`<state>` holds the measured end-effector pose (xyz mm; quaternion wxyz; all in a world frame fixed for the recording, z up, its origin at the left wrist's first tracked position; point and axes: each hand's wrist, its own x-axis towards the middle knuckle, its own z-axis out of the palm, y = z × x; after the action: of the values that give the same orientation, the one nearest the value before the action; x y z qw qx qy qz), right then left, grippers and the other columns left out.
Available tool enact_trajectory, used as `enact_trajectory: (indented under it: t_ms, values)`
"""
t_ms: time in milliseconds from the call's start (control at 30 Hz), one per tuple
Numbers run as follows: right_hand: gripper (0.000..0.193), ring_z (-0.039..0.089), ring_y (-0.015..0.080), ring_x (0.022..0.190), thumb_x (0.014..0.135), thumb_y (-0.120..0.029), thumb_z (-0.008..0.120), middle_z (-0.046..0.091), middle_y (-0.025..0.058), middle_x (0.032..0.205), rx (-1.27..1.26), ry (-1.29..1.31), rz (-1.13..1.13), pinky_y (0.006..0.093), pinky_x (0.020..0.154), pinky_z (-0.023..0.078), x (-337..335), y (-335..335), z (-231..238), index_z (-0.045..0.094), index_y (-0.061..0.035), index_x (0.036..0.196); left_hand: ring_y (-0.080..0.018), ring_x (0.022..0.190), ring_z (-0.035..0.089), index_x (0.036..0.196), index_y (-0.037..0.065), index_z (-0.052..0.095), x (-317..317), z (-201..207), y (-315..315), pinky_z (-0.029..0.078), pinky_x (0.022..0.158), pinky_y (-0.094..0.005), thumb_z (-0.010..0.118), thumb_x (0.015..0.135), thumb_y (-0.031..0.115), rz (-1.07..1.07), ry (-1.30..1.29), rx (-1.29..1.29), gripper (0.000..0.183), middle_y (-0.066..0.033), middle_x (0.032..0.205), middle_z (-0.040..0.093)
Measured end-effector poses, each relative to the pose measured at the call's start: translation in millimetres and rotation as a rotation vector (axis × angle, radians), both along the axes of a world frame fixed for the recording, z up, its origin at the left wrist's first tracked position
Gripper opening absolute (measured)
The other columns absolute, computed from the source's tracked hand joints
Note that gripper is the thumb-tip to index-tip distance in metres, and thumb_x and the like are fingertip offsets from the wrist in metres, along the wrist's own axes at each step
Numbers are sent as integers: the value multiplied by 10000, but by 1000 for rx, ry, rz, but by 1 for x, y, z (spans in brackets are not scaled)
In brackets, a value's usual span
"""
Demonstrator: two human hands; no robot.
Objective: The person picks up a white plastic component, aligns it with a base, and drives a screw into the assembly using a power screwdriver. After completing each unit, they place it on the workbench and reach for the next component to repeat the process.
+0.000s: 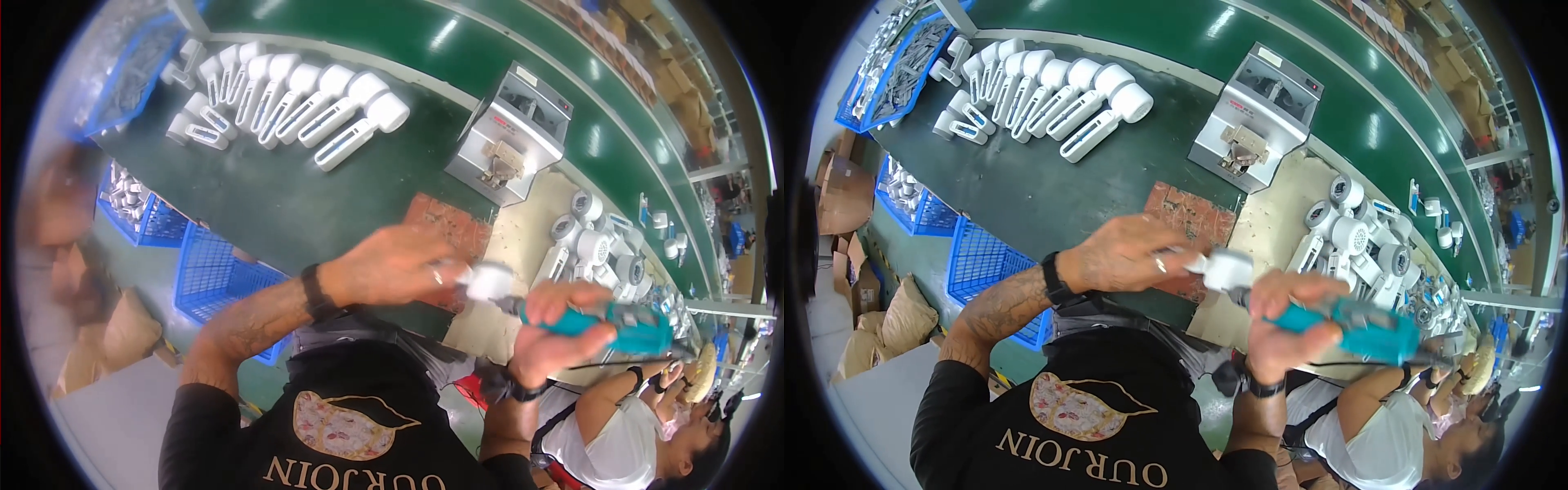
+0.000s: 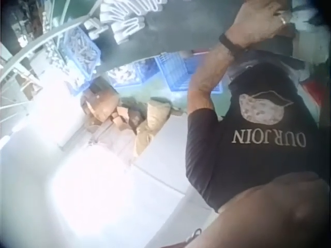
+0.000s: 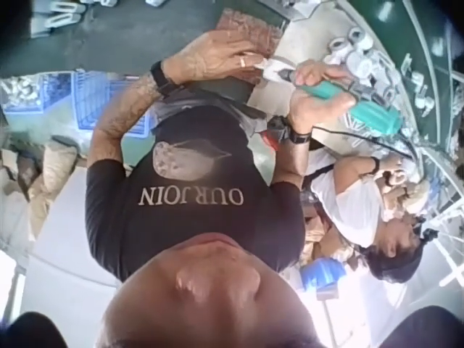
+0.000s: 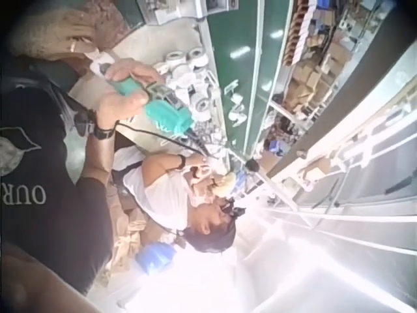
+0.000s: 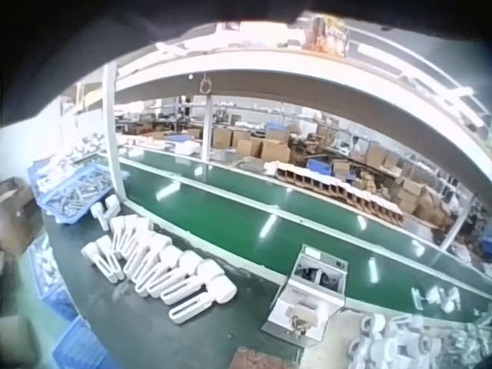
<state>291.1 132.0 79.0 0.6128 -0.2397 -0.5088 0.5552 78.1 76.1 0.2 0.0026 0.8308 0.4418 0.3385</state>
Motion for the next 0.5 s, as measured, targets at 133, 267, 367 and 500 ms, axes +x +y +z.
enact_trajectory:
  t_ms: [133, 267, 367, 500]
  values:
    - [597, 365, 113, 433, 967, -678, 466, 410, -2, 582, 39, -13, -96, 262, 428, 303, 34, -16, 1, 478, -81, 932, -309, 838, 686, 1132, 114, 678, -37, 20, -4, 565, 713, -396, 762, 853, 176, 436, -198, 8, 297, -100, 982, 688]
    - [643, 386, 118, 443, 932, -710, 505, 427, 5, 588, 6, -109, -163, 259, 435, 310, 57, -24, -11, 489, -68, 973, -355, 925, 663, 1150, 87, 637, -64, 8, 15, 546, 768, -424, 722, 884, 138, 670, -168, -67, 284, -122, 1075, 665]
    - [661, 409, 131, 453, 904, -717, 549, 437, 17, 595, 25, -143, -242, 265, 432, 334, 64, -31, -24, 487, -64, 987, -361, 996, 628, 1162, 84, 628, -69, -2, 35, 511, 851, -437, 704, 879, 114, 683, 65, 25, 295, -121, 1136, 637]
    - [715, 529, 198, 532, 874, -667, 621, 535, 96, 663, 12, -159, -92, 330, 487, 446, 72, -35, -17, 445, 5, 1043, -350, 948, 623, 1074, 55, 672, -17, 40, 49, 487, 865, -430, 710, 872, 128, 559, -98, 78, 218, -131, 1048, 652]
